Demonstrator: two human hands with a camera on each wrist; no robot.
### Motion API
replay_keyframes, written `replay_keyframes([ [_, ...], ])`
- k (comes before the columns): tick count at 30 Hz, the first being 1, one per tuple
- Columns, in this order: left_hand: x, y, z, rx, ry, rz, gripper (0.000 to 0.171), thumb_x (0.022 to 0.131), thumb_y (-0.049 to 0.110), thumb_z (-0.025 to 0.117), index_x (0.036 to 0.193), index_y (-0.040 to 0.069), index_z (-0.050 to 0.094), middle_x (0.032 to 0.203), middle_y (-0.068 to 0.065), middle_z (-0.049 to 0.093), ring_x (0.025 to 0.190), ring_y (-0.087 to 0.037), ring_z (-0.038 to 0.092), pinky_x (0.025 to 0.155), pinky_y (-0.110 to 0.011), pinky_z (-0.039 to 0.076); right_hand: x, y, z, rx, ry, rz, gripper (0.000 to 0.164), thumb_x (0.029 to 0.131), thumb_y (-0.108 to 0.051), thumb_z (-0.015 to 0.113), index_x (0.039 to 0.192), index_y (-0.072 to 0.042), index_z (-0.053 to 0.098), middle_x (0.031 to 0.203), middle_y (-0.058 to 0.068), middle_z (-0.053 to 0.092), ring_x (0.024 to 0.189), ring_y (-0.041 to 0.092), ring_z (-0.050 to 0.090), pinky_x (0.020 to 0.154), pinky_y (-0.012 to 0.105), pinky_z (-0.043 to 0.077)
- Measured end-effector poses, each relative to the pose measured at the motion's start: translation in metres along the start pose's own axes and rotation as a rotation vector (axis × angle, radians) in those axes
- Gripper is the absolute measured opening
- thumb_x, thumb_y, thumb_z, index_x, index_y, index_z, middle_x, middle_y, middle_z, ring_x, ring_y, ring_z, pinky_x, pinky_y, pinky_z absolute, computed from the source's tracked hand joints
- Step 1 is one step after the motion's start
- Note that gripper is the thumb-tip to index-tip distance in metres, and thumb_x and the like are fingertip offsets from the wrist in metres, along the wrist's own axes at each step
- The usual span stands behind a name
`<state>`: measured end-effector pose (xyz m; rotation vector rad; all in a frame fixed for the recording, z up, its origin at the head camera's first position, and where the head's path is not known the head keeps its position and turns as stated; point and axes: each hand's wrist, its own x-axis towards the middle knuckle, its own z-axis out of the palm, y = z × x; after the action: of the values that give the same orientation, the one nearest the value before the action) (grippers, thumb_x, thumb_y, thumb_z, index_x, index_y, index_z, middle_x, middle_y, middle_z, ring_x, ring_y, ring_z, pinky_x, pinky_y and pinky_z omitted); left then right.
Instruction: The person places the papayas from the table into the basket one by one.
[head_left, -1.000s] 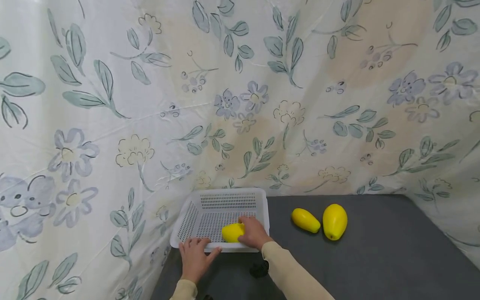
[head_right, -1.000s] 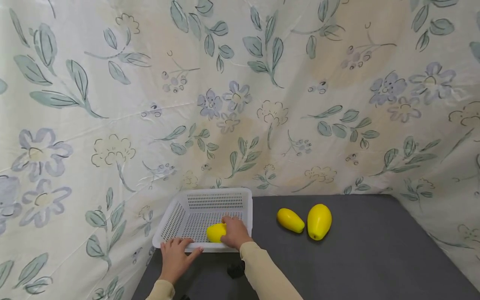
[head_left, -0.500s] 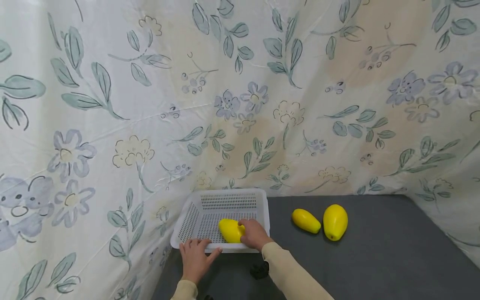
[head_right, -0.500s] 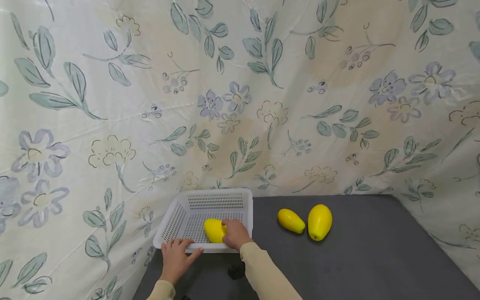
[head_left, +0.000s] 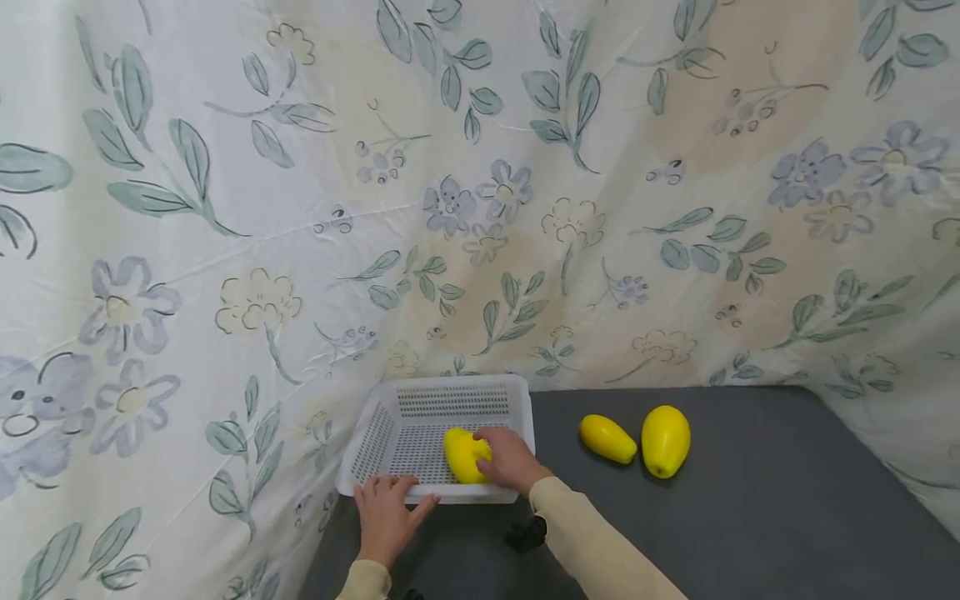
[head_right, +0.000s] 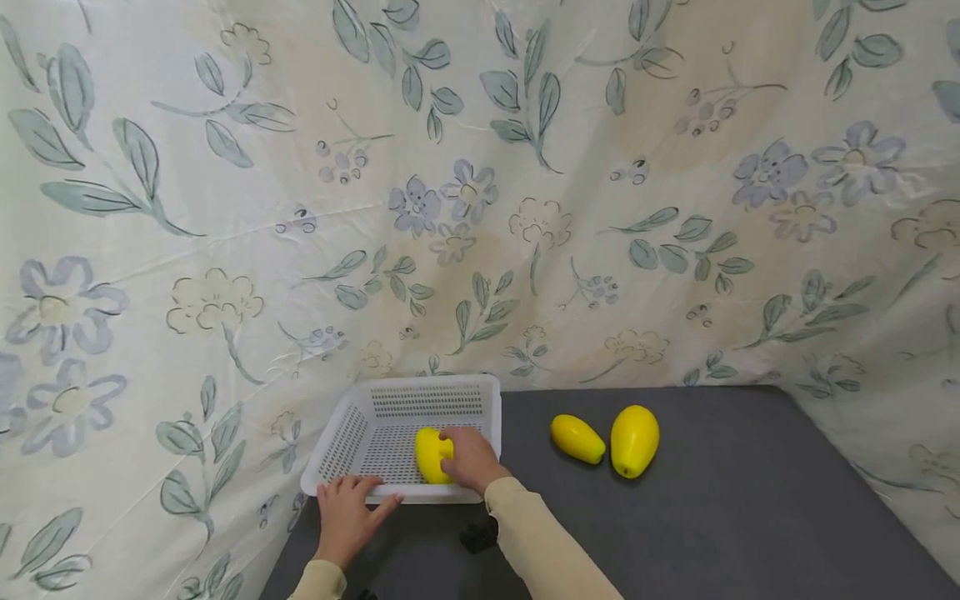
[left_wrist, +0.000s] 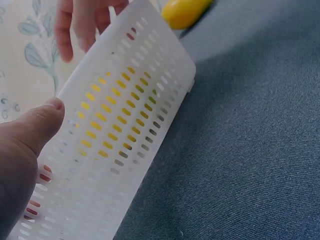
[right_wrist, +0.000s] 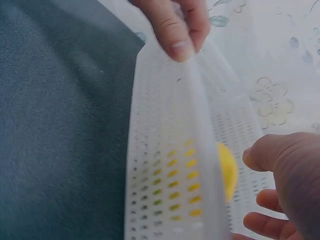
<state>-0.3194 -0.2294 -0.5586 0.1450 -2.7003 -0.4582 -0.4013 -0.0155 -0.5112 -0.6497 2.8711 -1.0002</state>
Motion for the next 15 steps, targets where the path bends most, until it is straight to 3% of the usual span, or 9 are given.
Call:
replay_keyframes([
  [6, 0.000, -0.002, 0.000, -0.012, 0.015, 0.032, 0.049, 0.079, 0.053, 0.081, 0.103, 0.011, 0.077, 0.104, -0.015, 0.069, 0.111, -0.042, 0.052, 0.104, -0.070, 0.026, -0.013, 0.008, -0.024, 0.047, 0.066, -0.043, 0.038, 0.092, -0.017, 0.073, 0.128, -0.005, 0.067, 0.129, 0.015, 0.067, 0.114, 0.032, 0.062, 0.101, 0.053, 0.052],
  [15, 0.002, -0.001, 0.001, -0.045, -0.025, -0.002, 0.051, 0.081, 0.052, 0.080, 0.108, 0.009, 0.076, 0.110, -0.018, 0.069, 0.116, -0.046, 0.050, 0.109, -0.074, 0.019, -0.044, 0.050, -0.061, 0.143, 0.216, 0.061, 0.038, 0.093, -0.016, 0.074, 0.129, -0.007, 0.066, 0.127, 0.015, 0.067, 0.116, 0.034, 0.064, 0.098, 0.053, 0.054],
])
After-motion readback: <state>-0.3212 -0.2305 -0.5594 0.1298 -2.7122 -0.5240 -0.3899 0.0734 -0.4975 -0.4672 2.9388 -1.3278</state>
